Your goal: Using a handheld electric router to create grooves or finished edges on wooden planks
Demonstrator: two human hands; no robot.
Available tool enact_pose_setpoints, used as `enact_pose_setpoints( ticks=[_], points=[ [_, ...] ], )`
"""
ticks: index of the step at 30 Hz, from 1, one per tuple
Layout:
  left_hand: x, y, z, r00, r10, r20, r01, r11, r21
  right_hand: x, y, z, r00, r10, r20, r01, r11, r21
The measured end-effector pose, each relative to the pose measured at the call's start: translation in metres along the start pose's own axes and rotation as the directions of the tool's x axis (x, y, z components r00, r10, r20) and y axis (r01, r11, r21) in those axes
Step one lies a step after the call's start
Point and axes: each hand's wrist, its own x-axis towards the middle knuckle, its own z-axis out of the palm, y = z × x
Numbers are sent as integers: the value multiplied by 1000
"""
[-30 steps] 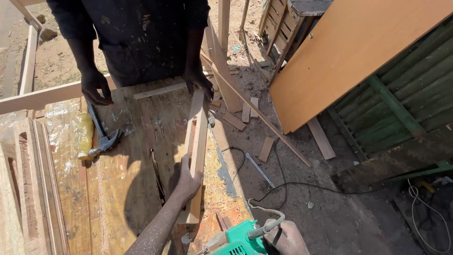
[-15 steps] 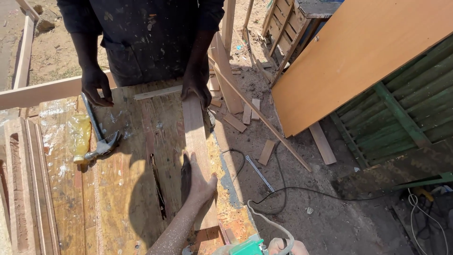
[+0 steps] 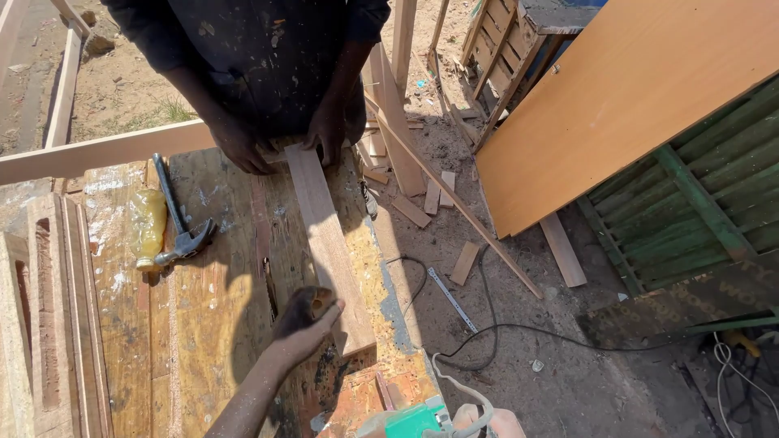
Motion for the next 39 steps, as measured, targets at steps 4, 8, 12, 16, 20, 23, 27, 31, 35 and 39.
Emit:
enact_pose_setpoints(
  ticks=[4, 8, 12, 16, 20, 23, 27, 31, 35, 39],
  points=[
    [-70, -56, 12, 935, -174, 309, 342, 672, -657, -235, -132, -67, 971, -230, -69, 234, 838, 493],
    [-69, -152, 94, 816, -129, 563, 577, 219, -787, -296, -173, -93, 885, -456, -94, 404, 654, 640],
    [-102, -83, 80, 975, 212, 60, 47, 70, -996, -312, -192, -92, 734, -606, -307, 624, 423, 657],
    [-119, -23, 32, 897, -97, -432, -320, 534, -783, -304, -225, -90, 610, -718, -334, 668, 240, 704],
    [-106, -21, 19, 885, -172, -433, -257, 595, -761, -302, -248, -82, 605, -713, -356, 680, 230, 696],
    [-92, -15, 11, 815, -275, -509, -189, 706, -683, -305, -272, -85, 700, -657, -279, 628, 380, 680],
    [-94, -21, 13, 797, -328, -508, -123, 734, -667, -307, -275, -85, 618, -723, -309, 731, 384, 564],
    [-93, -21, 21, 770, -309, -559, -128, 783, -609, -295, -271, -82, 538, -729, -423, 824, 350, 446],
    [-89, -22, 17, 775, -256, -577, -166, 799, -578, -296, -274, -86, 543, -762, -353, 795, 329, 511],
    [-75, -27, 5, 788, -225, -573, -125, 852, -508, -298, -290, -81, 601, -727, -333, 750, 368, 550]
  ],
)
